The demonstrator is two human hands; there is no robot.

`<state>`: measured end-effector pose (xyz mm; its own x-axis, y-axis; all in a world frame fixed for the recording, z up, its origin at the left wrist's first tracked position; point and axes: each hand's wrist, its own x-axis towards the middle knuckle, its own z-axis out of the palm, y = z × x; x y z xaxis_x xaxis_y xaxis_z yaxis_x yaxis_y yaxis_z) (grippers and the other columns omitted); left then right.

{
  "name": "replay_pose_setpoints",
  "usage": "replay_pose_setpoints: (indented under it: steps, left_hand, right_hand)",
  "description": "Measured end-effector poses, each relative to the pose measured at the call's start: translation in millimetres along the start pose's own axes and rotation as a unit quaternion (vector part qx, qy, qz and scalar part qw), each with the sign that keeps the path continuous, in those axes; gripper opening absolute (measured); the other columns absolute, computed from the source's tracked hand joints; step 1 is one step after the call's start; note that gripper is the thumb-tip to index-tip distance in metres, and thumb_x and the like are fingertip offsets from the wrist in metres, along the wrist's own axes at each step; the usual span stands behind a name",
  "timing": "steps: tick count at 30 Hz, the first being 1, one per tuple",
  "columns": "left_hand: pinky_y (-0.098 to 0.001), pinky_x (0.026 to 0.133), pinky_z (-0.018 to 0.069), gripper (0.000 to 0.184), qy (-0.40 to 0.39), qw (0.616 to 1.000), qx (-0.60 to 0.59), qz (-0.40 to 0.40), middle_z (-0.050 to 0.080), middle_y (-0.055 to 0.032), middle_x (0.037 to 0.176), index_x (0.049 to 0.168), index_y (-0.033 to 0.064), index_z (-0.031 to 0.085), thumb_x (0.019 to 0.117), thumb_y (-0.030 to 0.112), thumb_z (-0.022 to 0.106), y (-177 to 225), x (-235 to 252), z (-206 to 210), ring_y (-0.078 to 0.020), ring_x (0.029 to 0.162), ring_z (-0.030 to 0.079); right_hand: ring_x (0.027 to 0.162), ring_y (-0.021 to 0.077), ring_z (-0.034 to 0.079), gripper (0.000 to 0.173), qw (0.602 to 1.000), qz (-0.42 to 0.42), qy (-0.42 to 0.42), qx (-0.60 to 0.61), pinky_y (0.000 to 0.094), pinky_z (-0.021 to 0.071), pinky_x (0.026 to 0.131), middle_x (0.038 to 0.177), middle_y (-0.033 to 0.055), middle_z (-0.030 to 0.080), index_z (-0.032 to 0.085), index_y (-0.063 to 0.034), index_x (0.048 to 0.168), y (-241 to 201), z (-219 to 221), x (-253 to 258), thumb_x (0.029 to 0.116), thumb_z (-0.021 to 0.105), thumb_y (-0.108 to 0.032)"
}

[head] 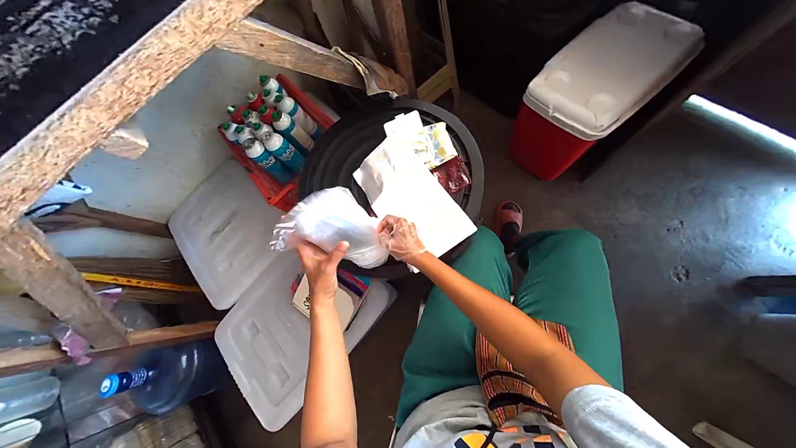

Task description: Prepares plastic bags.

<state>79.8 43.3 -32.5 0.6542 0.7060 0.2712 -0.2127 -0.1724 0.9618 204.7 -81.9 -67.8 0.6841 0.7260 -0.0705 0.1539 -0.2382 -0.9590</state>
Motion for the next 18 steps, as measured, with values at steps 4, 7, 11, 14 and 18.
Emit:
replay_pose_setpoints:
  steps: [4,7,11,14,18]
  left_hand:
    - [-0.0307,0.104,0.0505,0.103,0.039,0.989,0.139,0.019,0.060,-0.0133,0.131,0.145,-0.0090,0.034,0.0634,0.012,0.093,-28,1,28,-0.0110,0.119,0.061]
    - [-0.0374,0.105,0.0487,0.094,0.048,0.973,0.227,0.007,0.063,-0.0212,0.127,0.138,-0.0136,0.044,0.0617,0.013,0.093,-50,-14,32,-0.0192,0.119,0.062]
    - [-0.0368,0.109,0.0447,0.093,0.060,0.966,0.252,-0.021,0.060,-0.0247,0.132,0.140,-0.0148,0.042,0.0676,0.014,0.091,-69,-25,24,-0.0222,0.125,0.058]
    - [-0.0403,0.113,0.0410,0.093,0.097,0.950,0.296,-0.021,0.053,-0.0305,0.139,0.144,-0.0148,0.037,0.0753,0.019,0.089,-72,-38,26,-0.0304,0.132,0.053]
    - [-0.0438,0.109,0.0401,0.080,0.148,0.922,0.314,0.173,0.039,-0.0447,0.140,0.141,-0.0246,0.028,0.0859,0.012,0.073,-56,-84,62,-0.0415,0.133,0.044]
  right_hand:
    - [0.107,0.0441,0.066,0.022,0.990,-0.004,0.037,-0.137,0.0582,0.0535,0.089,0.115,0.0303,0.064,0.068,0.0065,0.113,17,11,-6,0.0951,0.062,-0.004]
    - [0.105,0.0434,0.066,0.023,0.988,-0.022,0.027,-0.153,0.0565,0.0543,0.086,0.119,0.0298,0.063,0.070,0.0034,0.114,15,3,-20,0.0942,0.064,-0.005]
    - [0.097,0.0340,0.067,0.023,0.990,-0.079,0.003,-0.118,0.0483,0.0563,0.084,0.116,0.0224,0.065,0.074,-0.0038,0.115,14,-34,-68,0.0957,0.064,-0.009]
    - [0.090,0.0270,0.070,0.018,0.984,-0.107,0.100,-0.097,0.0436,0.0591,0.081,0.109,0.0178,0.069,0.075,-0.0021,0.107,43,-69,-109,0.0956,0.065,-0.011]
    - [0.098,0.0294,0.070,0.026,0.946,-0.015,0.314,-0.078,0.0428,0.0593,0.084,0.119,0.0228,0.067,0.070,0.0033,0.115,89,-121,-139,0.1011,0.059,-0.016]
